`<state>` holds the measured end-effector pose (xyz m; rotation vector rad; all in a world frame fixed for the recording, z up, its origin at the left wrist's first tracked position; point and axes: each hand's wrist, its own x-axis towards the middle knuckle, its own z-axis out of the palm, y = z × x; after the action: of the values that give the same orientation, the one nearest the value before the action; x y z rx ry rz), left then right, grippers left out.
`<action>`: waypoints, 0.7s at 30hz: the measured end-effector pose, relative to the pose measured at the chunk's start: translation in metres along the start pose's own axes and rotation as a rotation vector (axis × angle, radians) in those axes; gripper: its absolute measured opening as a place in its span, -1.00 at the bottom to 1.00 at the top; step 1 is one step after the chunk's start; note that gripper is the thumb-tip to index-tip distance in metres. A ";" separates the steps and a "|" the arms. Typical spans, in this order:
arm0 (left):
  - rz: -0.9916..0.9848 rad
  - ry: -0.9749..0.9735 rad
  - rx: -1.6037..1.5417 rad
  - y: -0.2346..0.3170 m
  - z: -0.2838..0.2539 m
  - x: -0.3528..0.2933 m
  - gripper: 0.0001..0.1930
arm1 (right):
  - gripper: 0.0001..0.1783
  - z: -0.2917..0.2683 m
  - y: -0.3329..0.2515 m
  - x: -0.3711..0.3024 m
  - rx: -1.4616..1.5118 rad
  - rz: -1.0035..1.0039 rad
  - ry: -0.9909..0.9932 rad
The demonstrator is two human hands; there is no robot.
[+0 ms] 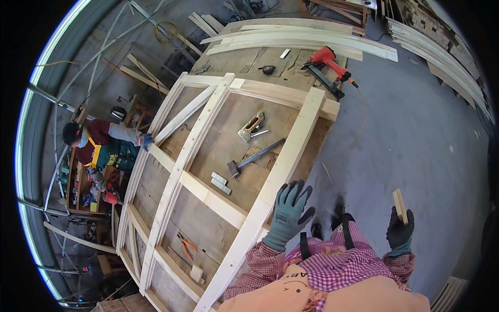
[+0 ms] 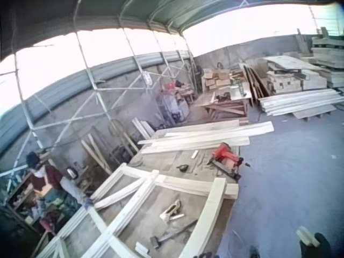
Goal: The person assembles a wooden frame by placing small wooden blocks and planks onto a larger frame and securing them with a nail gun. They repeatedly position pieces and drive nails to join the components.
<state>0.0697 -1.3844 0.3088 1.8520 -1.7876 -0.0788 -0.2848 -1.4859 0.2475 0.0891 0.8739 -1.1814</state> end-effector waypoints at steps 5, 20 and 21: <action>-0.168 0.008 0.075 -0.055 0.026 0.062 -0.40 | -0.50 0.062 -0.012 0.140 -0.041 0.106 0.072; -0.834 0.107 0.328 -0.169 0.036 0.182 -0.32 | -0.51 0.464 0.144 0.403 -0.735 0.565 -0.496; -0.865 0.099 0.338 -0.189 0.031 0.193 -0.31 | -0.52 0.482 0.159 0.411 -0.767 0.590 -0.553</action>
<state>0.2489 -1.5844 0.2664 2.6949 -0.8559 -0.0034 0.1522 -1.9709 0.2550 -0.5483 0.6803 -0.2393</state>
